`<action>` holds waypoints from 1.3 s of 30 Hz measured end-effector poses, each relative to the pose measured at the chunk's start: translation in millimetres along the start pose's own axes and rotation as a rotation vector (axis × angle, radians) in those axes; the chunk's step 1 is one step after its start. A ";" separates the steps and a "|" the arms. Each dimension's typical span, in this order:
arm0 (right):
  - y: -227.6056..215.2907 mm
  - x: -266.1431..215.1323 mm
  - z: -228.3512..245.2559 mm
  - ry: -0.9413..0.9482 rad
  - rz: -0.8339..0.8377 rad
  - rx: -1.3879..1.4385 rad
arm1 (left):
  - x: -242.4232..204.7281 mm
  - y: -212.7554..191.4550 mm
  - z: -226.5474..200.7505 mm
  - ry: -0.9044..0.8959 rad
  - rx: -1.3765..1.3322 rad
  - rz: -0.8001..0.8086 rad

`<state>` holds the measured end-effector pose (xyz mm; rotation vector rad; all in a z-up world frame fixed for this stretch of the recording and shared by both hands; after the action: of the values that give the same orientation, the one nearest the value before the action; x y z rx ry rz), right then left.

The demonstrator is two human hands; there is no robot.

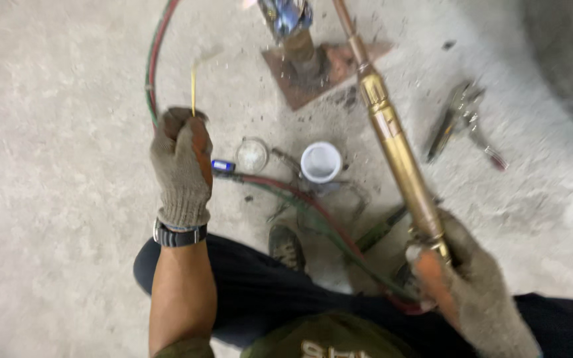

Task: The person sits on the floor and uses a welding torch to heat and fuse a metal rod to a metal bracket. They use pliers to position the rod and a lighter to ignite the torch, then apply the flame to the joint while feeding the rod into the molten area.

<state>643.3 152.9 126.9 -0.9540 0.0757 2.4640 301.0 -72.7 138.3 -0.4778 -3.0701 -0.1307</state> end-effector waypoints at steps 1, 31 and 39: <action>-0.7 -4.2 1.1 0.026 0.004 -0.036 | -5.7 -2.7 0.6 -0.002 0.064 -0.018; 32.9 14.3 26.7 0.026 -0.082 -0.269 | 6.0 8.4 6.4 0.244 0.096 0.118; 29.1 17.3 23.2 0.003 -0.059 -0.301 | 8.6 11.5 5.6 0.259 0.086 0.104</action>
<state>604.4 139.9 129.6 -1.0651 -0.3262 2.4622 296.2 -58.8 133.9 -0.5655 -2.7798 -0.0524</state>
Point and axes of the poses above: each hand's wrist, its own x-axis towards the middle knuckle, its own y-axis out of the palm, z = x × y, the point moved 1 cm from there along x, towards the middle knuckle, and after that the axes turned 5 degrees about -x, right-handed, at the moved point
